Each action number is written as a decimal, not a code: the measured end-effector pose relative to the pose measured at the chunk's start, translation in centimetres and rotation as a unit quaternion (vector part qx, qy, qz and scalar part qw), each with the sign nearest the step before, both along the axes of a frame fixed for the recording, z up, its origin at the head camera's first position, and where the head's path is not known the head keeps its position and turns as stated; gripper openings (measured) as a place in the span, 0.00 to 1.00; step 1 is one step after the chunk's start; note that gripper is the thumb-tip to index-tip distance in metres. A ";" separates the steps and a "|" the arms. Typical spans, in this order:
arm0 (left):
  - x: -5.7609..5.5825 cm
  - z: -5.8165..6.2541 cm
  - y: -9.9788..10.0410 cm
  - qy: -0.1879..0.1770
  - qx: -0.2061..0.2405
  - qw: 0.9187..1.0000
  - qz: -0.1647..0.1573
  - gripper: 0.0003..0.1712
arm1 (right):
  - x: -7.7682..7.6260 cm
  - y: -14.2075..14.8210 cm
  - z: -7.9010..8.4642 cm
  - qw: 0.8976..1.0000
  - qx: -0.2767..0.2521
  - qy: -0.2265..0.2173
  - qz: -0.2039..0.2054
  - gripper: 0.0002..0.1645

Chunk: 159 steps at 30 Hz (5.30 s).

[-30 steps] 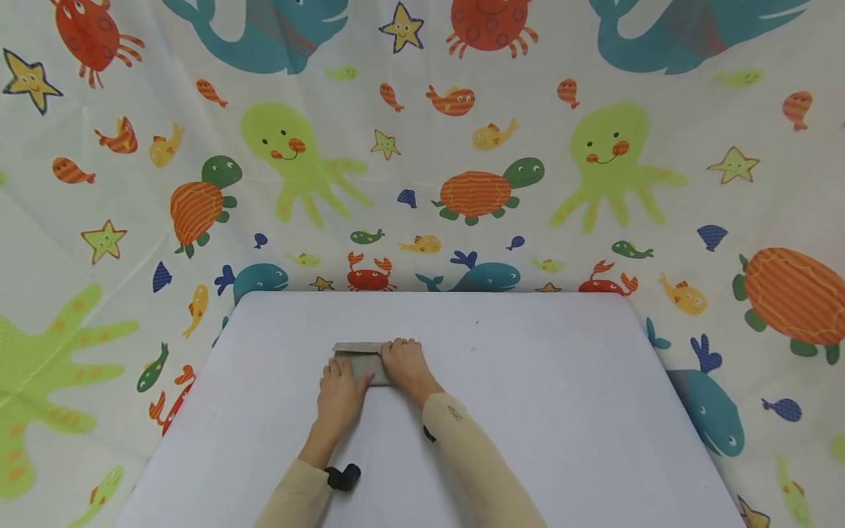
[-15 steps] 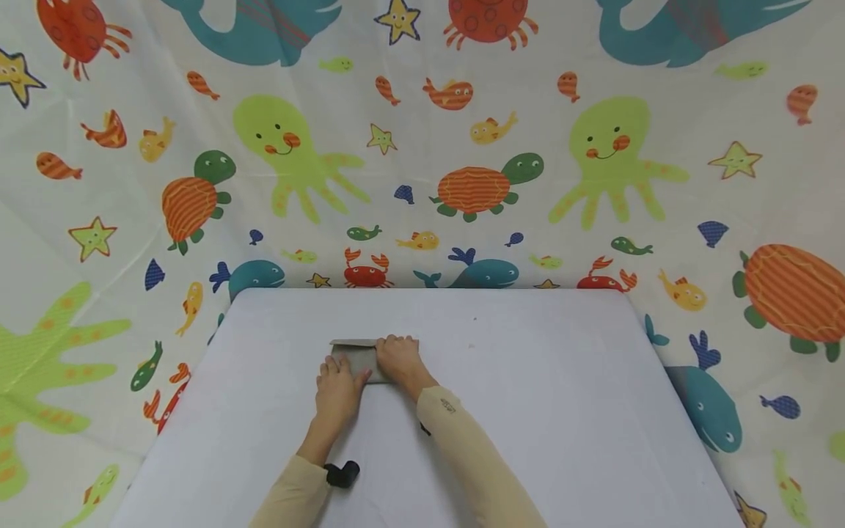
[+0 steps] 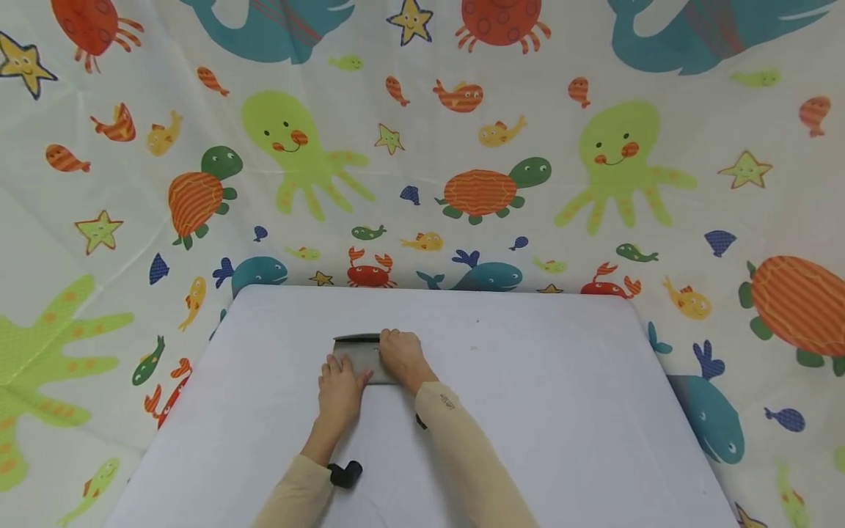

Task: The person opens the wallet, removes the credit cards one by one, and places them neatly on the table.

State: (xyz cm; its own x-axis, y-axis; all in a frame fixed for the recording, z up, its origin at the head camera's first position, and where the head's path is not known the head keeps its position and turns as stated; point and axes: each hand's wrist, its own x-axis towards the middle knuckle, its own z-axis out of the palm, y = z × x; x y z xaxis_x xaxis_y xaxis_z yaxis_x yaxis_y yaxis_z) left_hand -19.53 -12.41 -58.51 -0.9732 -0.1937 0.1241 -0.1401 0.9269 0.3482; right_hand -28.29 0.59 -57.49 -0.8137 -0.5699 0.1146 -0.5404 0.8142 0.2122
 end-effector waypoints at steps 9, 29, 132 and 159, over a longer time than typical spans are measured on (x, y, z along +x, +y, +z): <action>0.1 0.4 -0.1 -0.006 -0.010 1.000 0.007 0.43 | -0.5 0.2 0.8 0.998 -0.004 -0.059 -0.012 0.11; 0.3 -0.1 0.0 -0.001 0.005 1.000 0.012 0.44 | -1.1 3.3 0.7 0.973 -0.190 -0.124 -0.033 0.19; 2.7 1.7 -3.5 0.012 0.402 0.905 0.143 0.45 | -1.2 6.8 -1.2 0.955 -0.182 -0.218 -0.090 0.28; 7.5 1.4 -4.3 -0.038 0.365 0.923 0.117 0.34 | -1.5 6.5 -1.0 0.956 -0.165 -0.224 -0.094 0.29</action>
State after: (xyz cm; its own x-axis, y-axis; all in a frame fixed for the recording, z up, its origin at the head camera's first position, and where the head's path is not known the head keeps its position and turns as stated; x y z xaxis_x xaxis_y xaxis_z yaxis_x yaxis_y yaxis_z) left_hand -12.03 -16.68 -57.14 -0.8947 -0.4045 -0.1897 -0.3564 0.3900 0.8491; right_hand -29.84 7.12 -58.48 -0.9074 -0.4025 -0.1210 -0.3554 0.8884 -0.2905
